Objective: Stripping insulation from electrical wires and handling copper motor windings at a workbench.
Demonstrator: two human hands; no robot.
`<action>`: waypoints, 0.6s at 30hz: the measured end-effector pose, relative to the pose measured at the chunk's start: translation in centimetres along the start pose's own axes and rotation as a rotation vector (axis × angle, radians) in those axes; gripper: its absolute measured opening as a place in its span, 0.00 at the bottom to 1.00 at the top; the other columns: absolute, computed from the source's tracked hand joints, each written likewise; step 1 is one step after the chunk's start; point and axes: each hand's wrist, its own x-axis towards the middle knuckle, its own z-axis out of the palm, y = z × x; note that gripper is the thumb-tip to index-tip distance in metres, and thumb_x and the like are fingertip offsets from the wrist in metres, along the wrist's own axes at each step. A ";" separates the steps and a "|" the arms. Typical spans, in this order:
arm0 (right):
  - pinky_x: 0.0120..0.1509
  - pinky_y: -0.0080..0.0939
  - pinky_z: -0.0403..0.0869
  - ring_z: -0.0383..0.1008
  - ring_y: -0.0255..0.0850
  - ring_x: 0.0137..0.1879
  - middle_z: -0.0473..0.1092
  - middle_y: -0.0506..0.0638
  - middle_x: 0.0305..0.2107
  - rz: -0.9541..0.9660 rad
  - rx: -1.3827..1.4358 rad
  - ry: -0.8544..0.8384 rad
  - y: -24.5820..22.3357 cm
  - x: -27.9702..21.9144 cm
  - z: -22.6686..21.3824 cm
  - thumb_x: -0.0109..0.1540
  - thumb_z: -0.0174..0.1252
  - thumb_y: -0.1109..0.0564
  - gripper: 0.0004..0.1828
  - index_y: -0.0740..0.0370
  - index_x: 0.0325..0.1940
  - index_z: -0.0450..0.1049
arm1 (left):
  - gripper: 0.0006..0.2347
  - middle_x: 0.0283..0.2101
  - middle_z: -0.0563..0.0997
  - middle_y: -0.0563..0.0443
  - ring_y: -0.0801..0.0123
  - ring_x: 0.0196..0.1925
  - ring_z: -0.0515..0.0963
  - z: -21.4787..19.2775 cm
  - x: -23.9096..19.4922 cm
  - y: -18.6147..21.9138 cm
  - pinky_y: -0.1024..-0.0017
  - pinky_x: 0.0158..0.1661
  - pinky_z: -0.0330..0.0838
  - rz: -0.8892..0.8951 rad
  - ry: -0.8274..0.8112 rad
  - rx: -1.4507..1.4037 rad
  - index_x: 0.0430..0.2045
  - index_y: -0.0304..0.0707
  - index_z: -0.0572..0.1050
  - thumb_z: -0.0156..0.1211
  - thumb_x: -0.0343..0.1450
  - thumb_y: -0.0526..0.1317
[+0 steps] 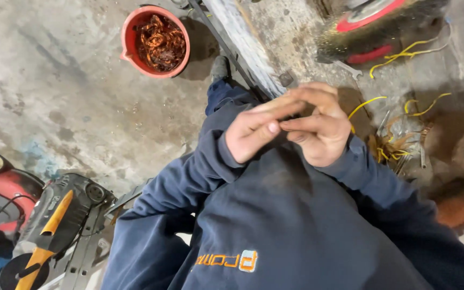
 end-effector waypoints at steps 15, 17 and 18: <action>0.73 0.43 0.69 0.72 0.43 0.66 0.74 0.57 0.60 0.211 -0.236 -0.040 2.2 -1.7 0.2 0.66 0.66 0.58 0.12 0.57 0.54 0.81 | 0.07 0.22 0.75 0.54 0.78 0.25 0.71 -2.6 0.0 -1.1 0.74 0.30 0.69 -0.331 0.125 0.256 0.34 0.34 0.80 0.61 0.77 0.39; 0.73 0.44 0.68 0.72 0.46 0.67 0.73 0.59 0.60 0.297 -0.181 -0.100 1.5 0.1 -0.1 0.65 0.66 0.57 0.19 0.63 0.60 0.76 | 0.05 0.27 0.78 0.53 0.78 0.29 0.75 -6.3 -2.6 -5.5 0.75 0.34 0.72 -0.265 0.210 0.351 0.36 0.34 0.80 0.60 0.77 0.37; 0.73 0.45 0.68 0.71 0.48 0.68 0.72 0.62 0.60 0.382 -0.129 -0.154 1.3 0.9 -0.3 0.65 0.66 0.57 0.27 0.68 0.66 0.71 | 0.04 0.32 0.81 0.53 0.78 0.34 0.78 -8.2 -3.8 -7.7 0.76 0.37 0.74 -0.193 0.285 0.445 0.37 0.34 0.79 0.60 0.77 0.35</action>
